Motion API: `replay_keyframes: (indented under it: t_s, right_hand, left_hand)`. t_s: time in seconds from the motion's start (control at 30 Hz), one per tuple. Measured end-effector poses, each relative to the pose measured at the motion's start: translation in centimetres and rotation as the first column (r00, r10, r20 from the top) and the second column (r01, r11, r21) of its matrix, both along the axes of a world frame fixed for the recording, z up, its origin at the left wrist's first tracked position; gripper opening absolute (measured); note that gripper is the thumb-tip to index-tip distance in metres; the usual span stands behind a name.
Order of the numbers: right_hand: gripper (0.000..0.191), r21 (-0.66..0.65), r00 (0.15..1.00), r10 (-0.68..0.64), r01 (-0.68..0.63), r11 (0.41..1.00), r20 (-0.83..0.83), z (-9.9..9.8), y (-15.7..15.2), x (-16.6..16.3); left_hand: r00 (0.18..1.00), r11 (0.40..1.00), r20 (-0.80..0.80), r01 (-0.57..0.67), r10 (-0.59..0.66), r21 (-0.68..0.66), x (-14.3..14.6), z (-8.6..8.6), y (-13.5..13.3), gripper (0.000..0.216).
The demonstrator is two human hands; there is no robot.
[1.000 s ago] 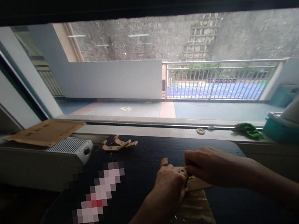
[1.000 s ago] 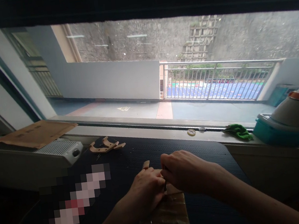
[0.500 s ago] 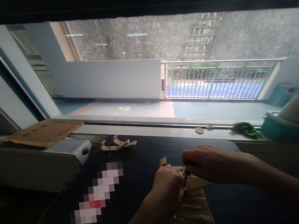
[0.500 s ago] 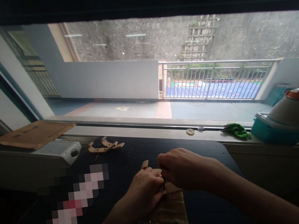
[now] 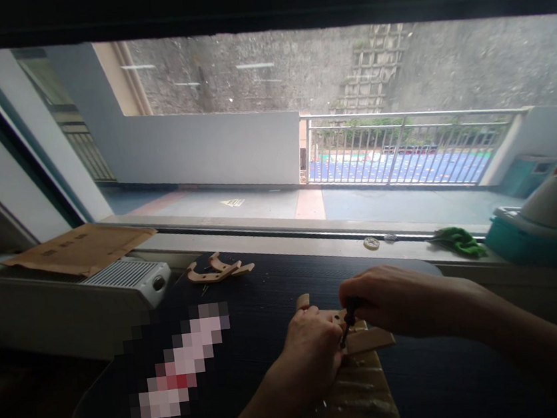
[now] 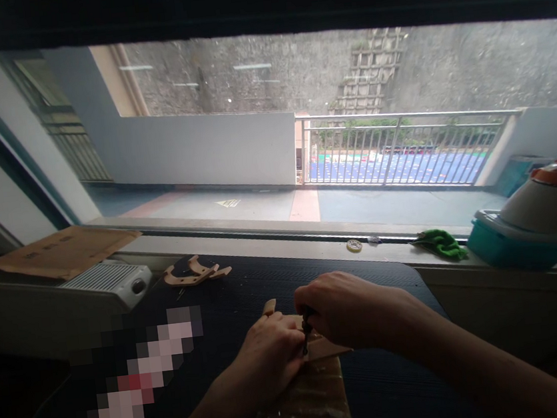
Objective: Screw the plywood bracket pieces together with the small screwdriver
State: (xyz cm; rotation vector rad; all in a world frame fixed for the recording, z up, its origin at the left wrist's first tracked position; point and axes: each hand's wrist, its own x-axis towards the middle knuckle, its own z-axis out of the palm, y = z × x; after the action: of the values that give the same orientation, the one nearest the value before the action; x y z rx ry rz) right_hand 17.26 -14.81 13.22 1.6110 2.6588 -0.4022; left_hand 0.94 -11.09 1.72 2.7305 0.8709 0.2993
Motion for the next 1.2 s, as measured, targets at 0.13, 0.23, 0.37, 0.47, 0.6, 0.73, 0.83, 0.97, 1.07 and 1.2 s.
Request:
replay_keyframes:
  t_s: [0.13, 0.23, 0.37, 0.47, 0.6, 0.73, 0.83, 0.97, 1.07, 1.2]
  right_hand:
    - [0.018, 0.003, 0.999, -0.018, 0.018, 1.0, -0.045, -0.5, -0.1, 0.3]
    - [0.017, 0.002, 0.997, -0.036, 0.036, 0.999, -0.07, -0.6, -0.2, 0.4]
    - [0.014, -0.001, 0.995, -0.06, 0.06, 0.998, -0.08, -0.8, -0.2, 0.5]
    - [0.012, -0.007, 0.995, -0.057, 0.056, 0.998, -0.087, -1.0, -0.1, 0.4]
    - [0.012, -0.035, 0.994, -0.075, 0.072, 0.997, -0.081, -1.0, -0.1, 0.1]
    - [0.015, -0.011, 0.991, -0.115, 0.115, 0.993, -0.072, -1.0, -0.6, -0.5]
    - [0.016, 0.028, 0.995, -0.096, 0.097, 0.995, -0.04, -1.0, -0.8, -0.7]
    - [0.012, 0.032, 0.999, -0.029, 0.027, 0.999, 0.038, -0.5, -0.4, -0.5]
    - [0.012, -0.009, 0.999, 0.021, -0.021, 1.0, 0.03, -0.2, -0.1, -0.3]
    - [0.013, -0.028, 0.998, 0.046, -0.047, 0.998, -0.038, -0.5, 0.0, -0.3]
  left_hand:
    - [1.0, 1.0, 0.028, 0.008, -0.008, 0.004, 0.0, -0.2, 0.0, 0.002]
    - [0.999, 1.0, 0.044, 0.007, -0.007, 0.005, 0.0, -0.5, 0.0, 0.003]
    - [1.0, 1.0, 0.031, 0.005, -0.005, 0.014, 0.0, -0.6, 0.0, 0.002]
    - [1.0, 1.0, 0.02, -0.001, 0.001, 0.019, 0.0, -0.6, 0.0, 0.003]
    - [1.0, 1.0, 0.018, -0.014, 0.013, 0.026, 0.0, -0.7, 0.0, 0.005]
    - [1.0, 0.999, 0.011, -0.015, 0.015, 0.043, 0.1, -0.7, -0.1, 0.006]
    - [1.0, 0.999, -0.001, -0.014, 0.014, 0.044, 0.1, -0.3, -0.1, 0.007]
    - [1.0, 1.0, 0.002, -0.005, 0.005, 0.029, 0.0, 0.0, -0.1, 0.007]
    - [1.0, 0.999, -0.009, -0.001, 0.002, 0.032, 0.0, 0.0, -0.1, 0.007]
    - [1.0, 0.999, -0.022, -0.006, 0.007, 0.037, 0.1, -0.1, -0.1, 0.008]
